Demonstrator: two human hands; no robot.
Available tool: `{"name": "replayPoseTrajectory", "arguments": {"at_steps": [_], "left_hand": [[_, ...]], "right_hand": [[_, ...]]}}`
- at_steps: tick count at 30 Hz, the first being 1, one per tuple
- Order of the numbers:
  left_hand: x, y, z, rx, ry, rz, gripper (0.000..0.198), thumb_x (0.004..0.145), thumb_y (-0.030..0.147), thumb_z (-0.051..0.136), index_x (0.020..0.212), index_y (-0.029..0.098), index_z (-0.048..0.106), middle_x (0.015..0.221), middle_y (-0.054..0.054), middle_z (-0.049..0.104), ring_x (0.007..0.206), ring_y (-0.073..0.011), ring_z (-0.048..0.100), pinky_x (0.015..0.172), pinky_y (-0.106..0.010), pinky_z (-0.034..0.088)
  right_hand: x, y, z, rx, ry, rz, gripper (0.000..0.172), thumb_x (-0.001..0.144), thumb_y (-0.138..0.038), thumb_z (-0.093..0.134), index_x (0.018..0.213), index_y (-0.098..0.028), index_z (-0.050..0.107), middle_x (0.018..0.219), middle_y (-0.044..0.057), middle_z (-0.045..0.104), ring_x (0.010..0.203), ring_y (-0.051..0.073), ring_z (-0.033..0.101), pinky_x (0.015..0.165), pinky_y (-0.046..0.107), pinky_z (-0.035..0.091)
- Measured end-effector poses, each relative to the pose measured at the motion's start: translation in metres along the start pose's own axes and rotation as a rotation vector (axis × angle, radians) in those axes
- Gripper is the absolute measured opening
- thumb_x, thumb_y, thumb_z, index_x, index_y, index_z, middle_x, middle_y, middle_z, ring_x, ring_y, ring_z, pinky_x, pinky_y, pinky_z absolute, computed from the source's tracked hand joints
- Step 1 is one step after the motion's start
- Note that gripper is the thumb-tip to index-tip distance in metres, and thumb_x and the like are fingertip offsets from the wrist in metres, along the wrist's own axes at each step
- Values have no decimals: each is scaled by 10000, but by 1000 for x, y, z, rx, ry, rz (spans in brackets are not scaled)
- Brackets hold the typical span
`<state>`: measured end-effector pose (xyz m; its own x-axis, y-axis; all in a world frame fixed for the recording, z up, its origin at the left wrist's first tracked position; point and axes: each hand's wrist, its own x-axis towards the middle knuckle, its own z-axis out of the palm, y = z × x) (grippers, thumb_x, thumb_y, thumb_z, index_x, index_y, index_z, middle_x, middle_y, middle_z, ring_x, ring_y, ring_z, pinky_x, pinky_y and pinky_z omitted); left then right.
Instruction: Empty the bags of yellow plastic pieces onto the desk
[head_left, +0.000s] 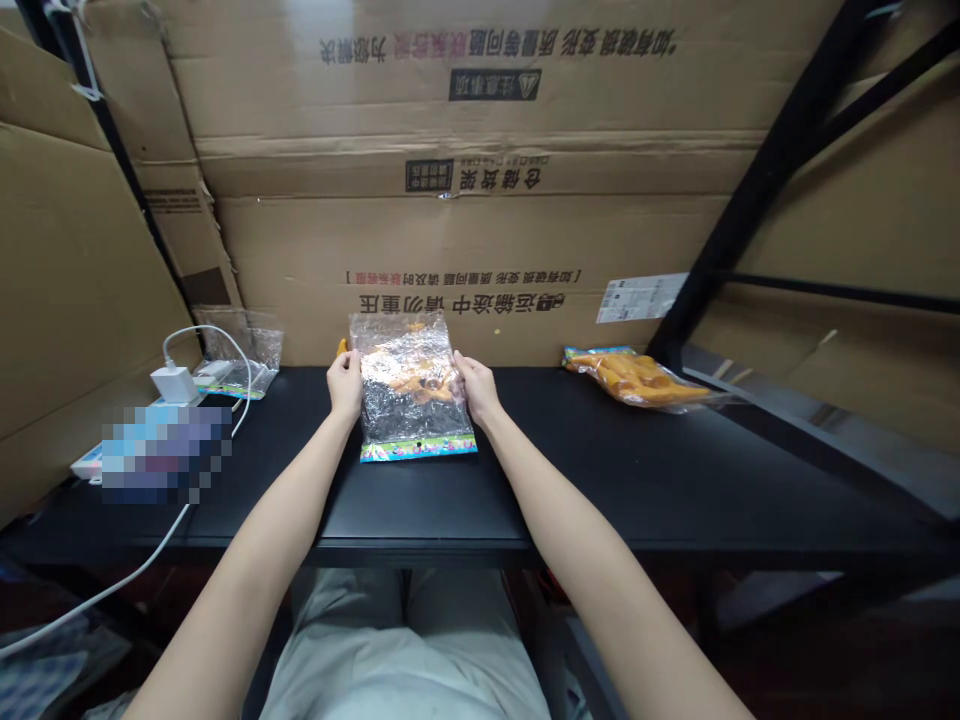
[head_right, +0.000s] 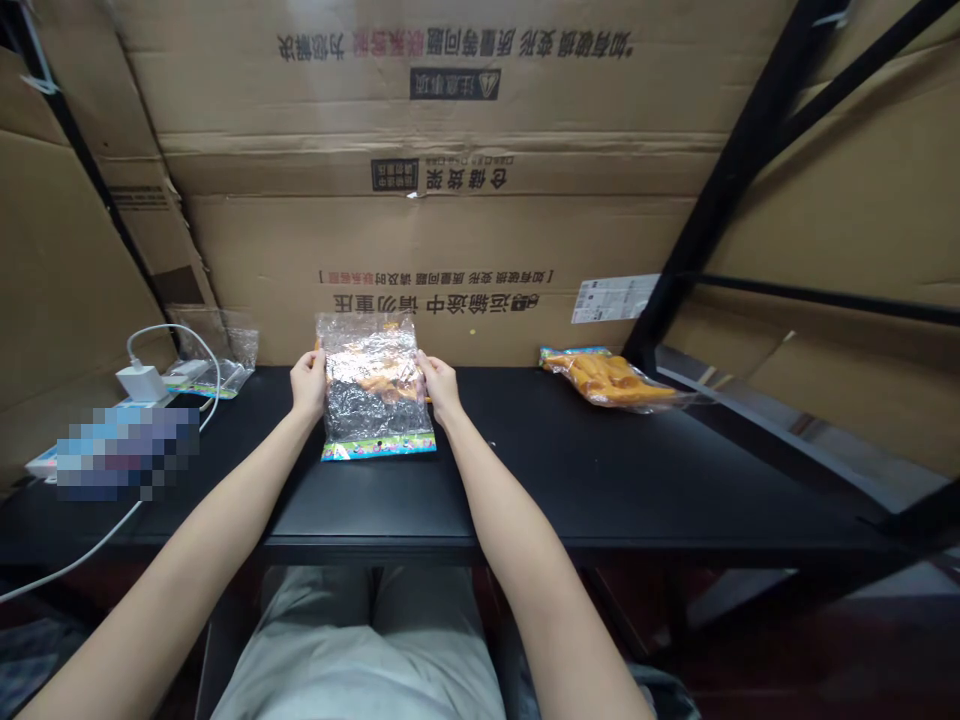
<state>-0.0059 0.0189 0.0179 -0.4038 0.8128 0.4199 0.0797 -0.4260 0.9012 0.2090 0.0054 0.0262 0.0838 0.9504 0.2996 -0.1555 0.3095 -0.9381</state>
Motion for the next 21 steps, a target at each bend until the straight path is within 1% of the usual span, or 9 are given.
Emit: {"name": "replayPoseTrajectory", "arguments": {"at_steps": [2,4,8,12,14,16,19,21], "left_hand": [[2,-1,-1,15,115,26,262,831,420,519,693,197,517,579,29,503,561,-108,479,510,-199,343],[3,-1,-2,29,187,35,232,826,390,530,700,196,513,581,34,498,561,-102,475,521,-195,347],[4,-3,-4,35,209,10,186,828,364,533,743,203,499,526,70,420,476,-81,406,482,-189,301],[3,-3,-7,27,183,34,212,828,406,544,768,211,486,488,92,369,416,-70,349,448,-192,251],[3,-1,-6,-3,157,36,256,821,452,554,762,213,485,487,88,385,411,-71,355,442,-194,254],[2,2,-4,-44,95,6,324,819,516,546,723,214,478,478,79,392,399,-74,355,428,-202,257],[-3,5,2,-48,-99,-73,451,815,619,500,619,215,451,424,65,357,368,-86,334,407,-225,251],[-8,6,6,2,-204,-76,517,793,659,503,544,215,414,399,56,325,370,-90,318,412,-236,243]], "right_hand": [[-3,-1,2,-31,-74,30,433,667,-602,667,579,-213,498,380,-45,460,285,92,345,306,233,216],[-4,0,4,-86,-93,25,414,652,-557,695,559,-215,482,378,-47,452,285,87,337,308,230,207],[1,9,4,-179,-61,-50,378,641,-539,711,593,-198,554,373,-67,396,334,81,336,362,224,235],[5,14,2,-220,-41,-138,415,626,-570,703,682,-161,661,455,-37,482,410,89,379,417,236,289],[6,13,1,-219,-24,-153,427,635,-574,691,713,-155,680,485,-27,506,430,93,393,429,240,301],[6,10,0,-208,26,-167,434,646,-582,677,737,-158,685,489,-26,501,439,99,400,432,241,303],[7,7,-3,-171,142,-189,464,656,-612,650,768,-163,681,466,-40,464,419,96,372,419,243,287],[8,6,-5,-151,205,-192,485,661,-630,636,784,-162,677,442,-57,424,392,87,329,402,243,261]]}}
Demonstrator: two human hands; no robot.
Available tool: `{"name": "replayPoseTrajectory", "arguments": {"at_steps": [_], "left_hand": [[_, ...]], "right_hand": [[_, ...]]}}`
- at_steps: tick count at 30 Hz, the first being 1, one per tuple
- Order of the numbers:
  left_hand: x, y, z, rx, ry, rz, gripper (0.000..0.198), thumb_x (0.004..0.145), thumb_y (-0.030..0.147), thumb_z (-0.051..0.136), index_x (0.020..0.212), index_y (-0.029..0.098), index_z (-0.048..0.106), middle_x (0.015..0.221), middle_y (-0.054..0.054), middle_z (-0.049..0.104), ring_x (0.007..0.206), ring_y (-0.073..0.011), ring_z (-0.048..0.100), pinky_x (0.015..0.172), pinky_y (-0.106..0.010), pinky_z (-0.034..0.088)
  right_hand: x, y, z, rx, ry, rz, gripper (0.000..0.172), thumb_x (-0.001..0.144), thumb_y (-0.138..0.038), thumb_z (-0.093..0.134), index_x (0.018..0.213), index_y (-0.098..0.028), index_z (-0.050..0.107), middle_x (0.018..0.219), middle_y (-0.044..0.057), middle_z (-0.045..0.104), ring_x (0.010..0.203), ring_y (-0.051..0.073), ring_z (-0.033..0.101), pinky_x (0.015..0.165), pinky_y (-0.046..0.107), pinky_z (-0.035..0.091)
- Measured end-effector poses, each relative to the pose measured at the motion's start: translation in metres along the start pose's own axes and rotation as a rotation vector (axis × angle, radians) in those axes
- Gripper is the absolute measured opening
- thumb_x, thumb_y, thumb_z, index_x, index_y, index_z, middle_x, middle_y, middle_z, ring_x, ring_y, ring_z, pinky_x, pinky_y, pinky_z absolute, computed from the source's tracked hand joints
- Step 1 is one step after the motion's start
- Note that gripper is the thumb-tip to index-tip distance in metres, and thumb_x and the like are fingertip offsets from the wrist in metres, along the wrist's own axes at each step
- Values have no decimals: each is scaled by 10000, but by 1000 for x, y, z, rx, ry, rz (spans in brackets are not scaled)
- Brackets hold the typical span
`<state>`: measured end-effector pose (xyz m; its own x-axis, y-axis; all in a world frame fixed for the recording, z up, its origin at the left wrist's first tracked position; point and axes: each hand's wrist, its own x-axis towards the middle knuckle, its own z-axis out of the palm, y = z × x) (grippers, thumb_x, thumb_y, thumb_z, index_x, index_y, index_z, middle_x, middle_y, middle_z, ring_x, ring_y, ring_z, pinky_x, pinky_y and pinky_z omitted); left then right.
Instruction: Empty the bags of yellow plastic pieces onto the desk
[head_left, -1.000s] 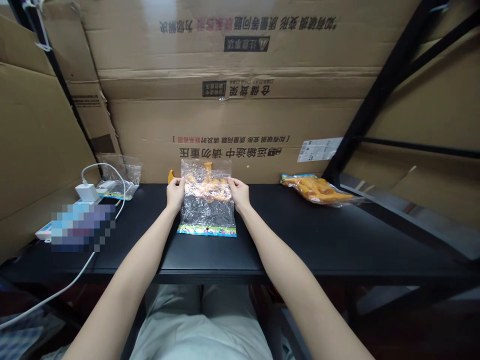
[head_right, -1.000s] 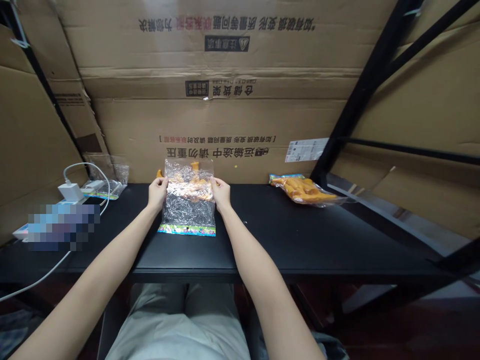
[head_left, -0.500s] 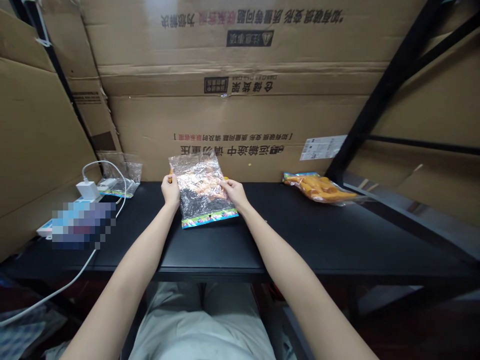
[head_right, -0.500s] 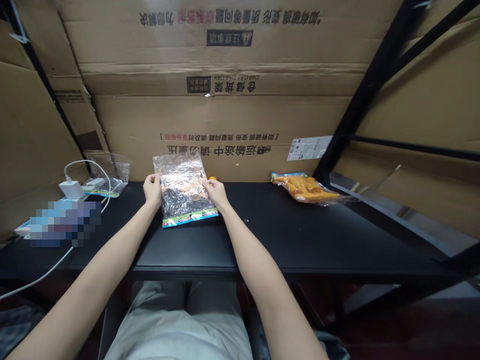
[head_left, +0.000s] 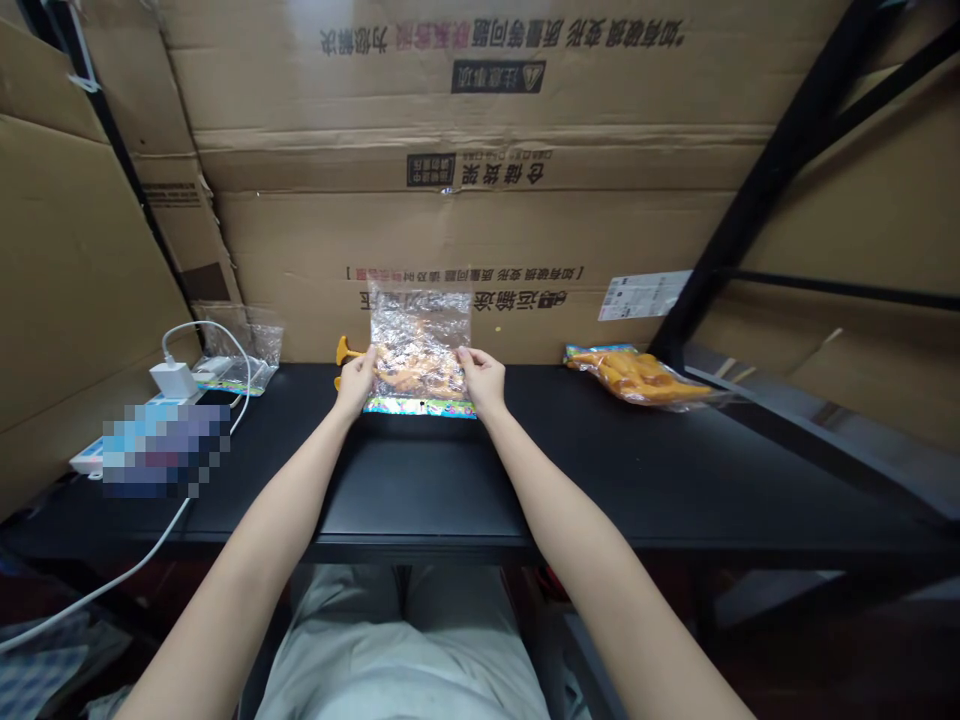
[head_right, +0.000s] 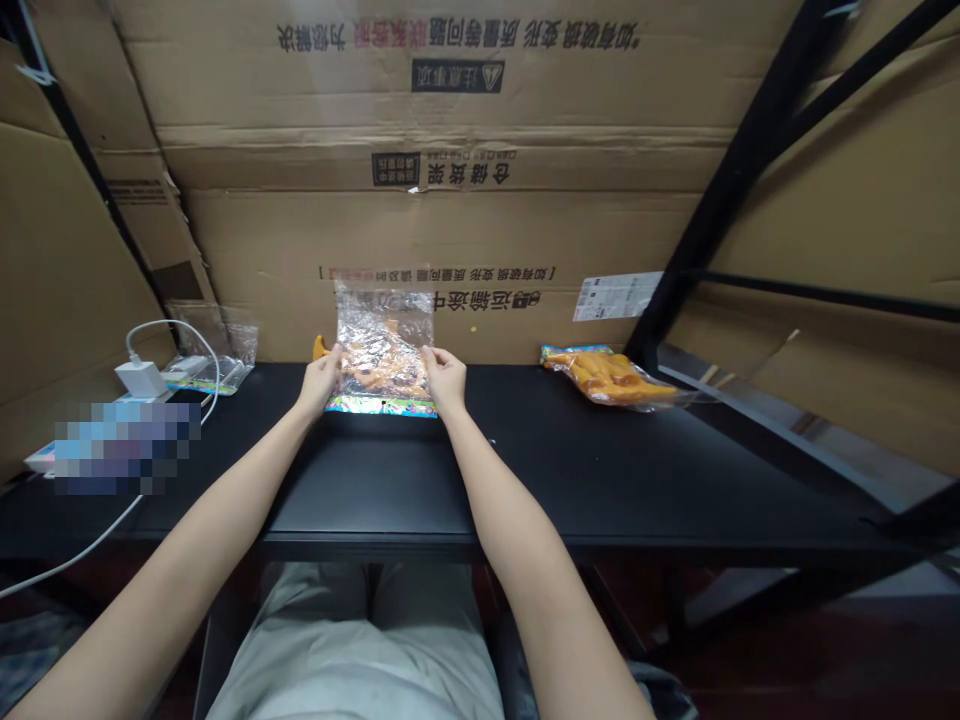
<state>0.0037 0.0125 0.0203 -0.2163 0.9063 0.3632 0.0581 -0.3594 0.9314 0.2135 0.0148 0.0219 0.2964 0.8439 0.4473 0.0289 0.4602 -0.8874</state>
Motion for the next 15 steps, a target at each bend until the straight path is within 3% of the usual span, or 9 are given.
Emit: {"name": "replayPoseTrajectory", "arguments": {"at_steps": [5,10,13,15], "left_hand": [[-4,-2,3,129,5,107,537,788,577,575,478,201,347,441,52,310,437,-81,282,462,-226,226],[-5,0,-1,348,137,160,426,805,412,613,508,203,390,441,44,367,479,-111,377,526,-215,272],[-9,1,-2,563,169,208,206,820,375,590,694,220,538,527,8,502,606,-177,536,608,-244,362],[-12,3,-1,699,150,316,184,829,342,559,947,203,585,768,-70,642,816,-230,609,733,-310,430]], "right_hand": [[0,0,-1,17,48,13,500,654,-638,643,798,-161,679,415,-76,372,357,79,296,375,241,236],[-1,-2,1,-2,29,6,497,668,-633,647,801,-157,697,426,-47,452,367,92,351,379,246,290],[-1,-1,-1,-8,56,-12,507,676,-629,642,817,-145,697,437,-41,463,386,95,366,397,247,305],[1,1,-3,-20,88,-17,510,698,-627,617,840,-144,692,426,-54,428,374,93,349,395,246,293]]}}
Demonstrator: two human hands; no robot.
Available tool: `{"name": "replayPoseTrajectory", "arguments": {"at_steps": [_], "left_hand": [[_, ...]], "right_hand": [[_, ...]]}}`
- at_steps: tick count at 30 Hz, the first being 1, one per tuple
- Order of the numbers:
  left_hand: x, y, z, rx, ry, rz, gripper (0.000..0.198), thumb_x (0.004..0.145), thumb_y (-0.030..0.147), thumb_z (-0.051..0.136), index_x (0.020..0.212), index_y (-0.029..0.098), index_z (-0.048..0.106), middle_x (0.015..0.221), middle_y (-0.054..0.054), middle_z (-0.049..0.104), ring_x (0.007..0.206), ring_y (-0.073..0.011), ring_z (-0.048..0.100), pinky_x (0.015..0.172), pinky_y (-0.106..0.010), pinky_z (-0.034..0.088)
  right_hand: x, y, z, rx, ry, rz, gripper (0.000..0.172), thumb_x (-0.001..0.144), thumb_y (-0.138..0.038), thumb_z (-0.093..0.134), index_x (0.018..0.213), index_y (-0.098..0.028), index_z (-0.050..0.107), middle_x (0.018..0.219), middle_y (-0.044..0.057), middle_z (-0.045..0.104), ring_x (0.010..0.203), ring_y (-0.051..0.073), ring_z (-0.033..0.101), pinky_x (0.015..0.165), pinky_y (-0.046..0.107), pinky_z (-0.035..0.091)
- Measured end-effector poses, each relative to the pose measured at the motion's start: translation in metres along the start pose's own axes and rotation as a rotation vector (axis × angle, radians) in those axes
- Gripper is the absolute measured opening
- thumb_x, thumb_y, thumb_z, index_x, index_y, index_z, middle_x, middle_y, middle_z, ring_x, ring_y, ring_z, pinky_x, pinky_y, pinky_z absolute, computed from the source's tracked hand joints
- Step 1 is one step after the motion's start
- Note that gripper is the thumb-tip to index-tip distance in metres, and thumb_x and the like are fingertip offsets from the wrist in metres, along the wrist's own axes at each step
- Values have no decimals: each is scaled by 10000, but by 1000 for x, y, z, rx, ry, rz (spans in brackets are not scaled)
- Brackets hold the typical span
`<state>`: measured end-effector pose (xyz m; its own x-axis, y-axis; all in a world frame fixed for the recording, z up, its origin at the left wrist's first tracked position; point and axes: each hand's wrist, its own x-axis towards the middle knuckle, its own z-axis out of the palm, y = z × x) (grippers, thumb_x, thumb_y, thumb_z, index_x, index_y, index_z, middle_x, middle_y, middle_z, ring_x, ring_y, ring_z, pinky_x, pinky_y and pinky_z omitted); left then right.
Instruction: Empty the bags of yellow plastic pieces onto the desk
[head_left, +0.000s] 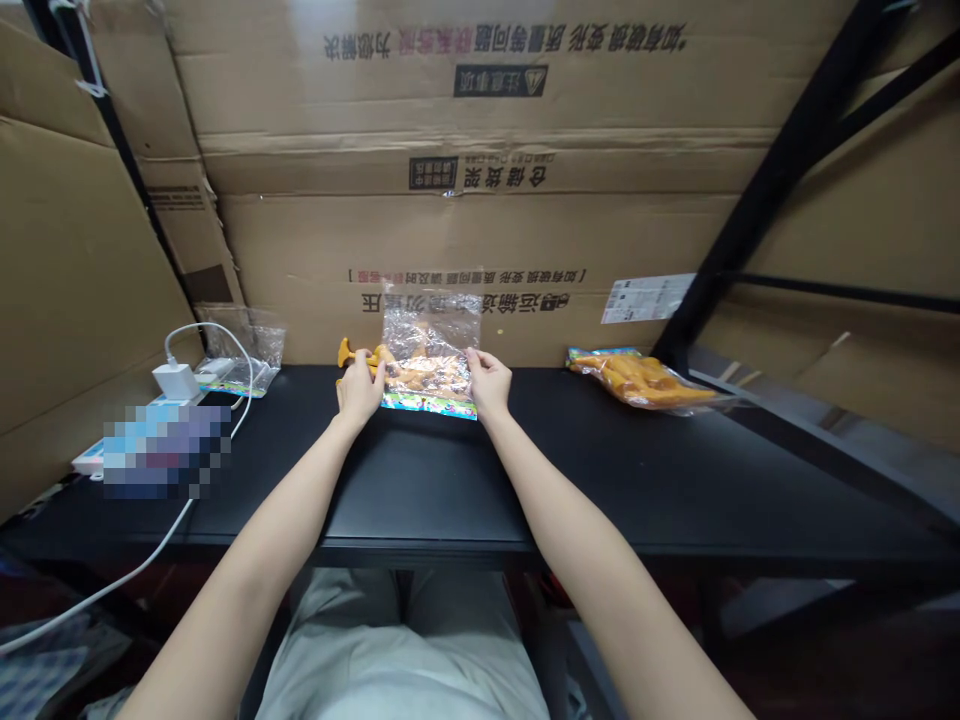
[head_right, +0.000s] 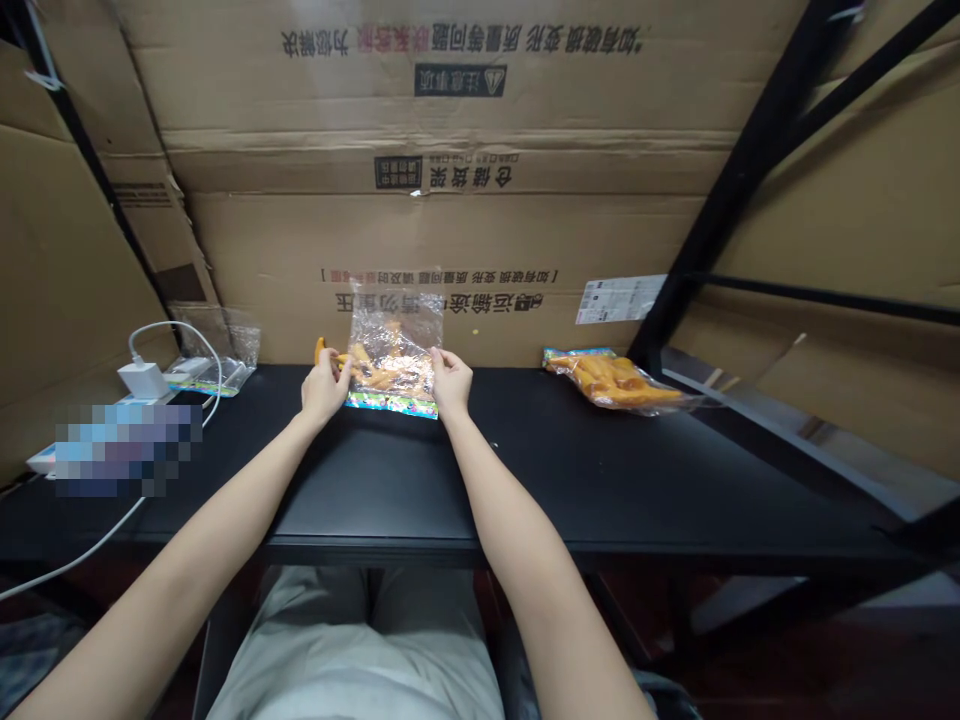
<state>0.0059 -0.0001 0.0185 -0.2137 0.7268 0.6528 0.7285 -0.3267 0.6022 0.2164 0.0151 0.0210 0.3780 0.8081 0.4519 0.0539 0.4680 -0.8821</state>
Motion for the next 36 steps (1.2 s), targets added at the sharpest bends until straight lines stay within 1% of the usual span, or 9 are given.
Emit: {"name": "replayPoseTrajectory", "arguments": {"at_steps": [2,4,7,10,14,19,27,31,36], "left_hand": [[-4,5,0,78,-30,185,359,816,284,539,1154,162,539,1111,-158,634,1071,-271,572,895,-384,426],[-10,14,0,108,-133,396,487,789,225,520,1267,140,490,1353,-183,506,1258,-281,462,1023,-427,364],[-23,32,6,126,-332,659,616,757,176,495,1369,148,432,1510,-161,331,1392,-274,302,1119,-458,264],[-35,47,16,194,-407,745,671,769,124,446,1434,186,377,1560,-134,234,1442,-271,189,1147,-503,189],[-37,51,26,335,-377,646,699,787,37,356,1445,271,369,1553,-97,260,1435,-267,222,1113,-610,173],[-10,28,14,440,-284,531,626,838,63,336,1419,281,418,1524,-81,320,1424,-249,260,1118,-623,139],[35,-61,-48,774,-304,137,568,874,98,278,1399,224,457,1541,-119,279,1422,-283,254,1103,-622,174],[42,-106,-78,939,-362,38,550,888,105,240,1370,196,488,1541,-132,280,1413,-302,264,1081,-641,187],[56,-143,-101,1096,-411,-52,528,891,130,250,1356,128,500,1524,-158,313,1396,-302,295,1085,-514,262]], "right_hand": [[2,2,-2,-8,36,-2,511,721,-625,590,860,-143,687,411,-68,388,359,96,341,389,246,284],[3,3,-3,-5,73,-2,517,731,-622,577,877,-138,683,418,-66,400,356,99,351,384,247,288],[2,2,0,15,126,-7,520,737,-619,569,893,-135,681,471,-41,494,360,95,370,379,246,298],[-3,0,6,33,160,-20,501,755,-602,556,889,-137,686,522,-6,571,409,115,455,407,248,354],[-10,-3,15,131,146,-31,465,721,-565,612,878,-135,696,775,78,702,623,160,626,519,250,469],[-16,-4,18,223,-81,155,557,688,-560,646,1049,-137,659,727,39,697,387,106,547,384,237,429],[-14,3,16,215,-141,189,546,693,-567,658,1035,-142,637,752,47,706,386,107,555,362,234,447],[-13,7,16,183,-165,182,510,720,-559,638,1033,-157,634,755,45,704,384,108,551,361,238,448],[-13,12,15,140,-222,155,461,756,-545,609,1011,-161,631,708,29,686,355,99,523,352,237,435]]}}
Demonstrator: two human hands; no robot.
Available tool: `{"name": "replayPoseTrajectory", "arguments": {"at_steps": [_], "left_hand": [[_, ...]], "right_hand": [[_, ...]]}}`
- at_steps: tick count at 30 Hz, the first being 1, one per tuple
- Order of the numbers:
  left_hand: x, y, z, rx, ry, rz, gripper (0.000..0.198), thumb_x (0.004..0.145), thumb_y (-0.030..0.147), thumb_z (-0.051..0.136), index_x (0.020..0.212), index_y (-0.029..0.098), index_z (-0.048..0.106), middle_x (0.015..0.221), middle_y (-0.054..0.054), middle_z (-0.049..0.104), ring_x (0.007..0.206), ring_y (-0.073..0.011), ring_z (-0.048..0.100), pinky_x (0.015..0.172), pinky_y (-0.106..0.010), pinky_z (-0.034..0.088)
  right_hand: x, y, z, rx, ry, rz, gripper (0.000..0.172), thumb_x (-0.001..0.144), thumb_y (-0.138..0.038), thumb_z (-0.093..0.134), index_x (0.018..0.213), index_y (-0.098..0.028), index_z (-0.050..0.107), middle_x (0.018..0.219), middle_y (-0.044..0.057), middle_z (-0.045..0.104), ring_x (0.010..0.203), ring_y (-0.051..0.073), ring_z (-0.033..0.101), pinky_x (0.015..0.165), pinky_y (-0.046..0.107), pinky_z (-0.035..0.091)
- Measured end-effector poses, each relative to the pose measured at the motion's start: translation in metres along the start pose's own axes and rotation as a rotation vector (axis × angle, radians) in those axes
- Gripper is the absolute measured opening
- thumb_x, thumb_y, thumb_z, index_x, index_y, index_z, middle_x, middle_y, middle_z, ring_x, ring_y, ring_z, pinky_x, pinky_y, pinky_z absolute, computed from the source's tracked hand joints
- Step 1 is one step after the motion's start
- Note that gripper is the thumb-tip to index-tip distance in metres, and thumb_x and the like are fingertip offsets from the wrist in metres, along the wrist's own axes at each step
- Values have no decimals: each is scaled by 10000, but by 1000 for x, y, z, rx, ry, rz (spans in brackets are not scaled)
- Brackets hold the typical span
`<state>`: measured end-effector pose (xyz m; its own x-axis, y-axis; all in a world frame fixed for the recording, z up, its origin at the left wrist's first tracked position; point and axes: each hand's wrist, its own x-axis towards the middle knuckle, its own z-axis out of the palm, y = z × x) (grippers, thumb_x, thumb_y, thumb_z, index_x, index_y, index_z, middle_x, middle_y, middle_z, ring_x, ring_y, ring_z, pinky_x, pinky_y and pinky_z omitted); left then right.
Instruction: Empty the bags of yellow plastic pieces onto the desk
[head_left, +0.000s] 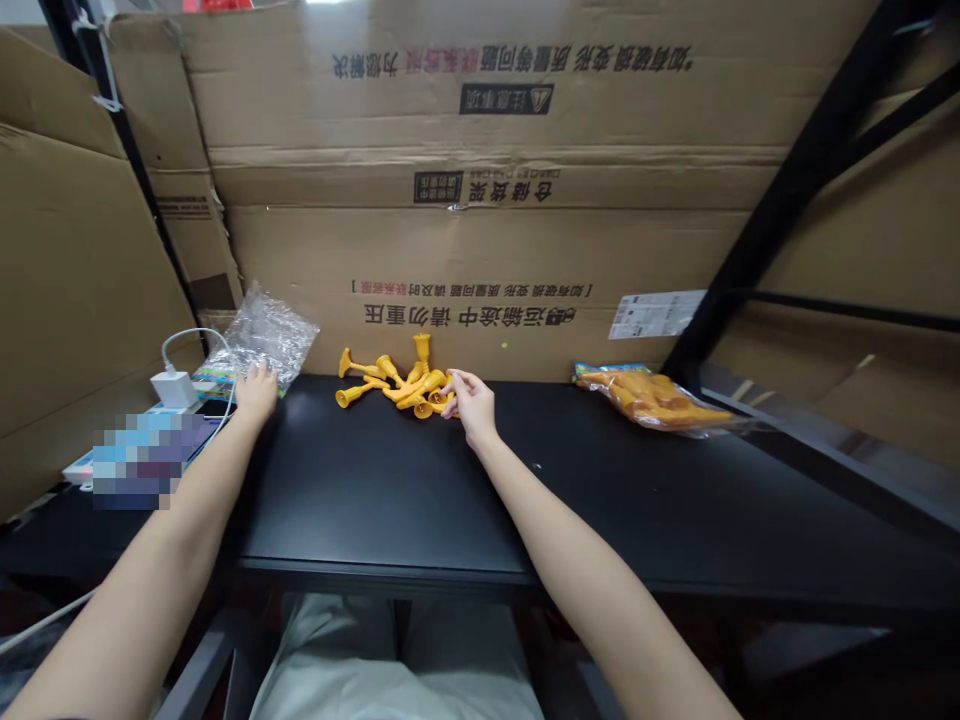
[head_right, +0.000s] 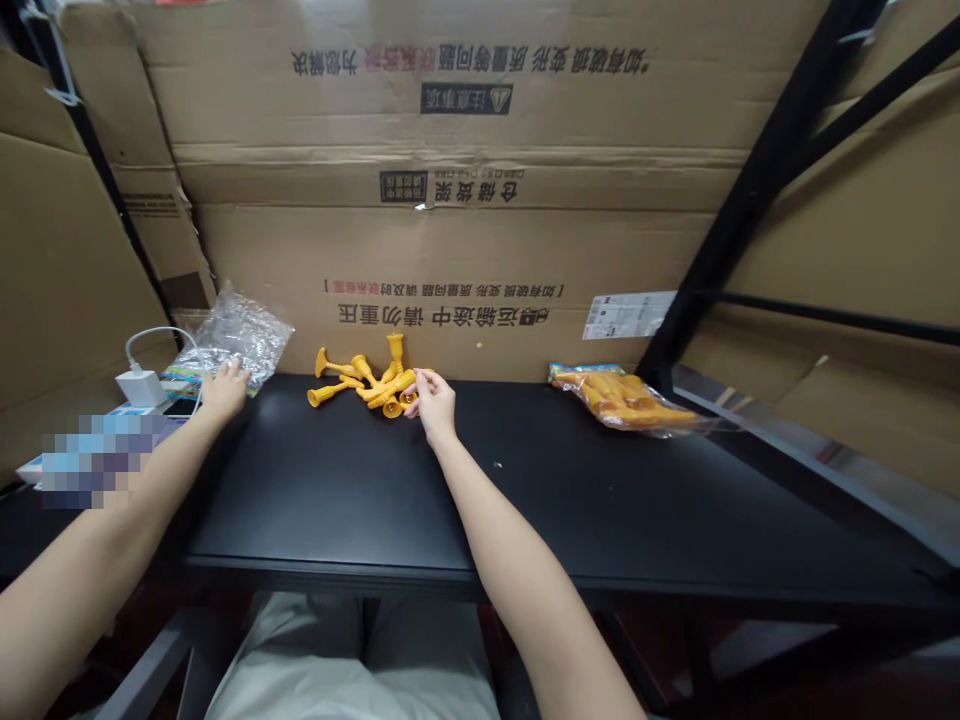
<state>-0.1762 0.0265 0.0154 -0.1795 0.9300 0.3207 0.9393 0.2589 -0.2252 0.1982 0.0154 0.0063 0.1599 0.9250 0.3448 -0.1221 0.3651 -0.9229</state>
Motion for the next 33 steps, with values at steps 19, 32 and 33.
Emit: {"name": "replayPoseTrajectory", "arguments": {"at_steps": [19,32,33], "left_hand": [[27,-2,23,-97,-180,229,513,808,136,444,1297,233,564,1577,-81,201,1449,-287,164,1106,-561,252],[43,3,38,-247,-215,-196,664,770,172,418,1417,30,367,1547,-198,229,1434,-332,174,1126,-569,182],[42,4,38,-254,-171,-177,644,770,160,411,1403,39,388,1526,-213,274,1422,-338,206,1113,-584,194]], "right_hand": [[-2,1,1,-35,-85,26,404,722,-521,639,911,-165,605,604,-19,629,311,103,501,318,242,409],[-2,7,1,-115,-136,38,302,749,-462,636,849,-180,599,591,-46,606,318,75,505,300,190,394],[-2,8,2,-131,-149,34,293,746,-455,645,836,-180,602,587,-44,607,327,74,509,301,183,389]]}}
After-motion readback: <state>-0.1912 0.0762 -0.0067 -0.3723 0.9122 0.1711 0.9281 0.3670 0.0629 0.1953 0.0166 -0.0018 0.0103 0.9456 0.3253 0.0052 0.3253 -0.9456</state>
